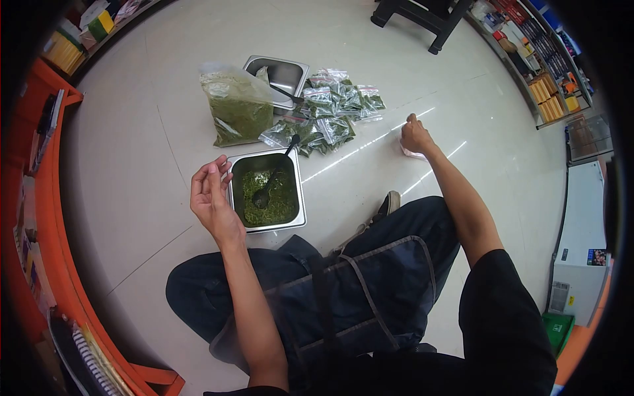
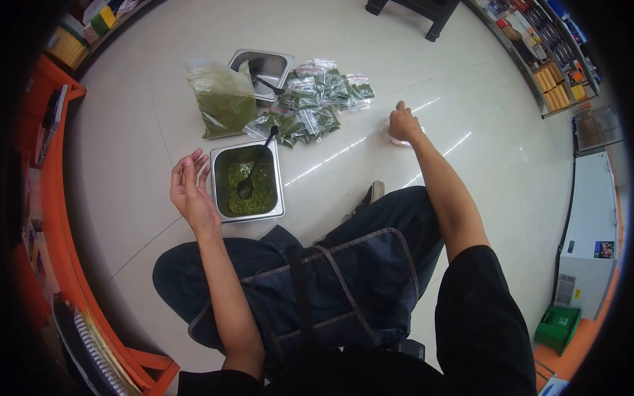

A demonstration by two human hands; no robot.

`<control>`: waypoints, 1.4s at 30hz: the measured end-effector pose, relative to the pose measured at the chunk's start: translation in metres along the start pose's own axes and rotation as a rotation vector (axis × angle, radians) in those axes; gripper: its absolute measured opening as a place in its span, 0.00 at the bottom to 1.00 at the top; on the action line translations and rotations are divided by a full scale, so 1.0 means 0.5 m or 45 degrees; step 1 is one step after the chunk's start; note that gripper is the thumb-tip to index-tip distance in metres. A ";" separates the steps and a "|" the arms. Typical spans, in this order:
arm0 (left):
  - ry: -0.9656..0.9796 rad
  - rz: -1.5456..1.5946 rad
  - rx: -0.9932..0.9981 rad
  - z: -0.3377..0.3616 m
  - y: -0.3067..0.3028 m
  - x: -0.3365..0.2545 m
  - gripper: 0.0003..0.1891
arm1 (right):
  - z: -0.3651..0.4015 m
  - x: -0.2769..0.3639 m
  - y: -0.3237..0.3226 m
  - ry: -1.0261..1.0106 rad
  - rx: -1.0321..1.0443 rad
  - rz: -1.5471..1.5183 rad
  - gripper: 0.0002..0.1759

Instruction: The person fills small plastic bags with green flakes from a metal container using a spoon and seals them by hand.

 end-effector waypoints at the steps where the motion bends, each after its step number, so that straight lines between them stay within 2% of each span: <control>1: -0.005 0.003 0.007 0.000 0.000 0.000 0.11 | 0.002 0.015 -0.015 -0.023 -0.094 -0.066 0.13; 2: -0.003 0.006 0.008 0.000 0.001 -0.001 0.11 | 0.004 0.028 -0.031 -0.048 -0.189 -0.131 0.13; 6: -0.013 0.010 0.004 0.000 0.002 -0.004 0.12 | 0.010 0.074 -0.107 -0.057 -0.257 -0.290 0.13; 8: -0.014 0.022 0.001 0.000 0.004 -0.003 0.12 | 0.026 0.109 -0.178 -0.122 -0.393 -0.583 0.13; 10: -0.072 -0.033 0.164 0.004 0.021 0.002 0.15 | 0.072 0.183 -0.257 -0.286 -0.340 -1.087 0.11; 11: -0.075 -0.027 0.164 0.014 0.040 0.006 0.15 | 0.164 0.303 -0.331 -0.554 -0.159 -1.628 0.08; 13: -0.380 0.195 0.479 0.042 0.098 0.024 0.19 | 0.223 0.412 -0.337 -0.861 -0.088 -1.743 0.05; 14: -0.426 0.215 0.513 0.053 0.096 0.046 0.19 | 0.254 0.470 -0.328 -0.918 0.019 -1.889 0.04; 15: -0.387 0.128 0.671 0.056 0.075 0.078 0.17 | 0.266 0.511 -0.299 -0.901 -0.031 -1.907 0.04; 17: -0.369 0.218 0.734 0.060 0.086 0.036 0.16 | 0.282 0.551 -0.272 -0.834 -0.104 -1.612 0.05; 18: -0.383 0.033 0.713 0.052 0.081 0.036 0.16 | 0.275 0.547 -0.263 -0.788 -0.029 -1.638 0.04; 20: -0.401 0.120 0.628 0.047 0.075 0.040 0.15 | 0.253 0.533 -0.244 -0.740 0.052 -1.651 0.03; 22: -0.412 0.207 0.536 0.043 0.072 0.044 0.15 | 0.229 0.507 -0.241 -0.620 -0.200 -1.918 0.06; 23: -0.404 0.191 0.560 0.043 0.075 0.046 0.14 | 0.224 0.504 -0.243 -0.621 -0.198 -1.919 0.06; 27: -0.404 0.120 0.640 0.048 0.076 0.052 0.10 | 0.229 0.504 -0.253 -0.591 -0.283 -1.638 0.06; 30: -0.374 0.078 0.615 0.047 0.077 0.048 0.09 | 0.236 0.509 -0.265 -0.568 -0.305 -1.539 0.06; 32: -0.354 -0.042 0.505 0.044 0.073 0.045 0.09 | 0.237 0.515 -0.266 -0.552 -0.278 -1.522 0.06; 34: -0.332 -0.052 0.438 0.041 0.066 0.050 0.08 | 0.276 0.523 -0.296 -0.773 -1.085 -1.089 0.09; 35: -0.311 -0.061 0.367 0.039 0.061 0.051 0.08 | 0.282 0.530 -0.291 -0.775 -1.086 -1.089 0.09; 37: -0.288 -0.056 0.360 0.039 0.059 0.049 0.08 | 0.306 0.557 -0.279 -1.035 -0.975 -1.038 0.13; 38: -0.267 -0.052 0.357 0.039 0.058 0.048 0.07 | 0.316 0.570 -0.270 -1.152 -0.773 -1.014 0.13; 39: -0.269 -0.053 0.359 0.039 0.056 0.050 0.07 | 0.324 0.575 -0.259 -1.149 -0.774 -1.015 0.13; 41: -0.219 -0.077 0.375 0.037 0.052 0.054 0.07 | 0.319 0.588 -0.228 -1.047 -0.499 -1.087 0.14; 42: -0.220 -0.078 0.378 0.036 0.049 0.061 0.07 | 0.314 0.587 -0.229 -1.074 -0.487 -1.085 0.14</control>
Point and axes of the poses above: each hand's wrist, its own z-axis away from the middle knuckle, its own y-axis out of the palm, x = y × z, the point moved 4 cm from there along -z, towards the middle knuckle, and after that the axes turned 5 degrees about x, right-handed, at the moved point
